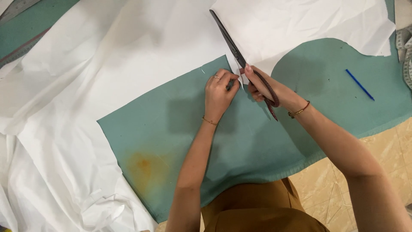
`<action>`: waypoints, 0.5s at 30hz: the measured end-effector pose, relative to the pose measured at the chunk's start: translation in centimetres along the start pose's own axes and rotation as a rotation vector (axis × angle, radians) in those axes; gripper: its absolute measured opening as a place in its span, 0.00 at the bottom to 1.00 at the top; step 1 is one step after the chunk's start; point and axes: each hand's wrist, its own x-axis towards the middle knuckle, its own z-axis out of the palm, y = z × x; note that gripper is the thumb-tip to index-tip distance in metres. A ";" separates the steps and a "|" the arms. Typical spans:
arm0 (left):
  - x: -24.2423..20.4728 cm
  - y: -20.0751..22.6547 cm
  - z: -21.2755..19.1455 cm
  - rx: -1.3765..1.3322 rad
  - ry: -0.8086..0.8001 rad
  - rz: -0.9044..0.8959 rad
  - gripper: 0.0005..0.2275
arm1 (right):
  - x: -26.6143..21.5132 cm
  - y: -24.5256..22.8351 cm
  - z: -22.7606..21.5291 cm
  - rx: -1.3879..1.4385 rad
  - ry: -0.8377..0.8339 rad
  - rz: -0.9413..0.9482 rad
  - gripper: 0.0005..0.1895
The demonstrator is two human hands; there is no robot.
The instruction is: The recorder uses sewing scissors to cut out patterns from a piece of white fabric on a workstation.
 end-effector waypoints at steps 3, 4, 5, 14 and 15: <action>-0.1 -0.1 0.1 -0.021 0.004 -0.012 0.03 | 0.2 0.0 0.0 -0.022 0.007 0.012 0.41; -0.2 -0.2 0.1 -0.011 0.003 -0.009 0.03 | 0.1 0.0 0.0 -0.081 0.037 -0.016 0.41; -0.2 -0.3 0.2 -0.001 0.002 -0.006 0.03 | 0.1 -0.1 0.0 -0.141 0.065 -0.046 0.41; 0.0 -0.2 -0.1 0.004 -0.010 -0.009 0.03 | 0.1 -1.0 -0.2 -0.154 0.061 -0.063 0.39; 0.0 -0.2 -0.1 0.004 -0.010 -0.009 0.03 | 0.4 -0.8 -0.3 -0.154 0.061 -0.064 0.39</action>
